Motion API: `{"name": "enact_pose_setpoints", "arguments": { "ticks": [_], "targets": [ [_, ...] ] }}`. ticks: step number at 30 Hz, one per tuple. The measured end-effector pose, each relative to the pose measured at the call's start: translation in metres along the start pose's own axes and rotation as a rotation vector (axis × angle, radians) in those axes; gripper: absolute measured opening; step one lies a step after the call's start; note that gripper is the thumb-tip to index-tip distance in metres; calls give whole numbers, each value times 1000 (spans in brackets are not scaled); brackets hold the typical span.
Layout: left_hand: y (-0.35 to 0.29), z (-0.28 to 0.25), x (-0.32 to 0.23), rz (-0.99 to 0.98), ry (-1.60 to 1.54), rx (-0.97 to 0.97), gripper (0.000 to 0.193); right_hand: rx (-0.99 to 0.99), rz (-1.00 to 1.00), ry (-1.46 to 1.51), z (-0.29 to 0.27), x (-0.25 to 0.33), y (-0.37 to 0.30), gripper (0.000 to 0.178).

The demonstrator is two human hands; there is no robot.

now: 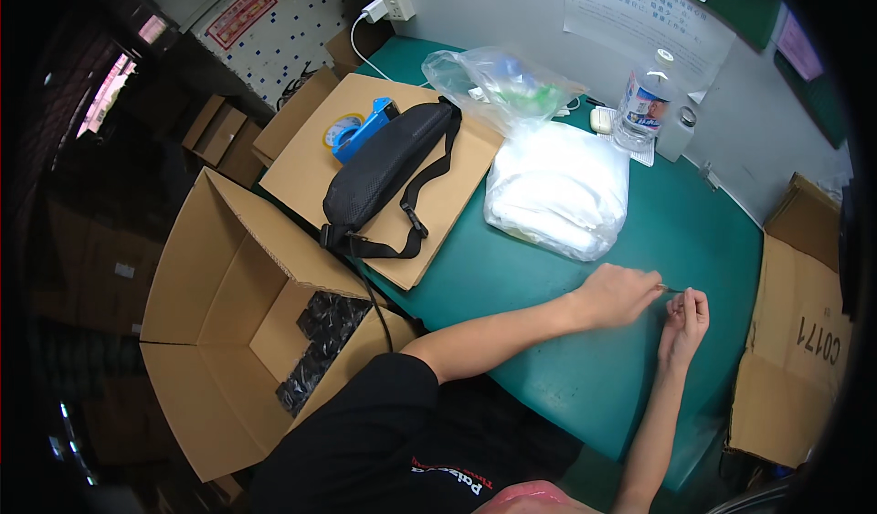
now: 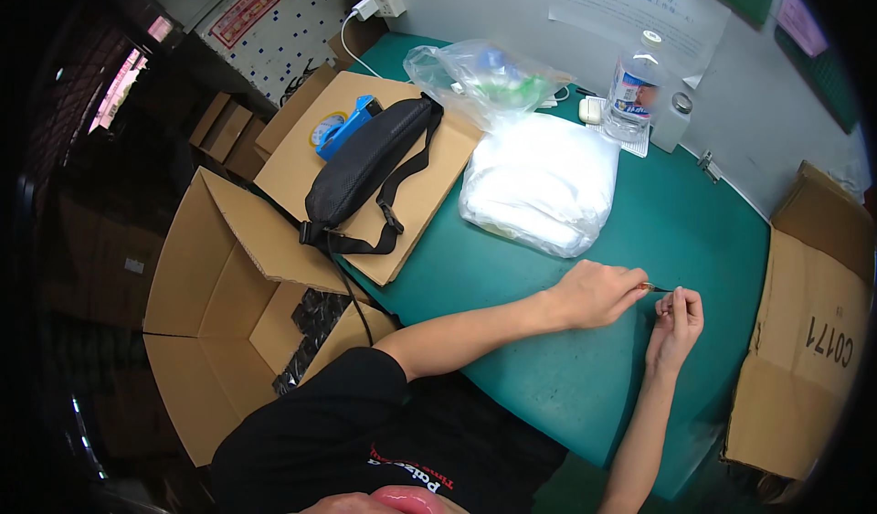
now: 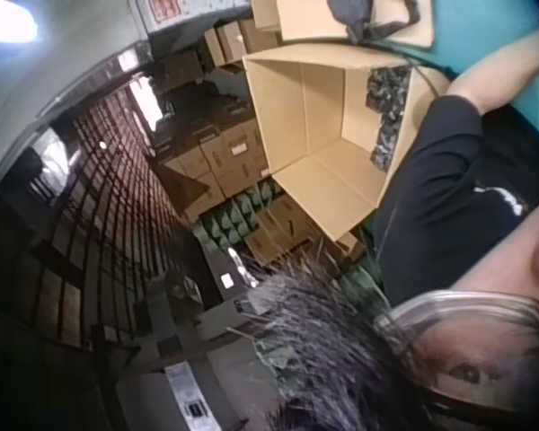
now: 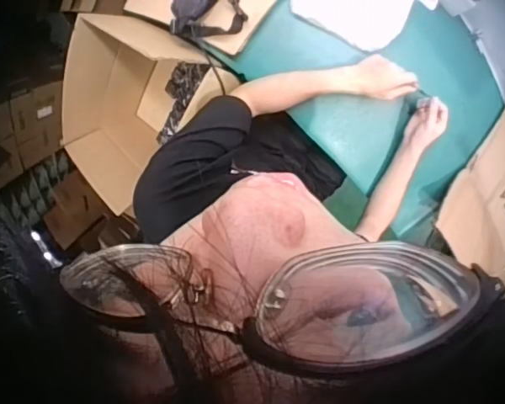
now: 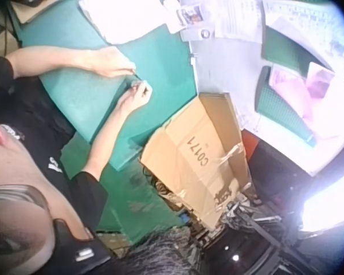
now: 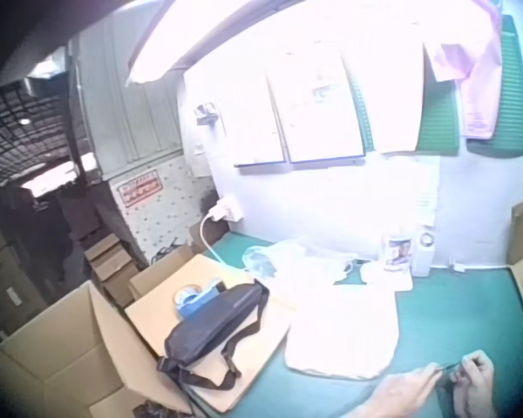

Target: The person unpacks a small black plastic housing from a bag and uses a red-handled tool to scrape or clean the interior. They then handle a small component wrapped in foil, unwrap it, and insert it into the housing. The person repeats this process with a second housing, cleaning and inserting components.

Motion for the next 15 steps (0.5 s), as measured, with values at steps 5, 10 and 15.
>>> {"name": "enact_pose_setpoints", "arguments": {
  "ticks": [5,10,15],
  "targets": [
    [2,-1,0,12,3,-7,17,-23,5,23,-11,2,5,12],
    [1,0,2,25,-5,-32,18,-72,65,87,9,9,1,17],
    [0,1,1,13,-3,-6,18,5,43,68,4,5,-1,18]
  ]
}}
Point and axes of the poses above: each hand's wrist, its own y-axis towards the middle knuckle, its own z-axis out of the palm, x = y × z, the point moved 3 cm from there along y, towards the middle knuckle, and after that the axes turned 5 degrees about -y, right-handed, at the moved point
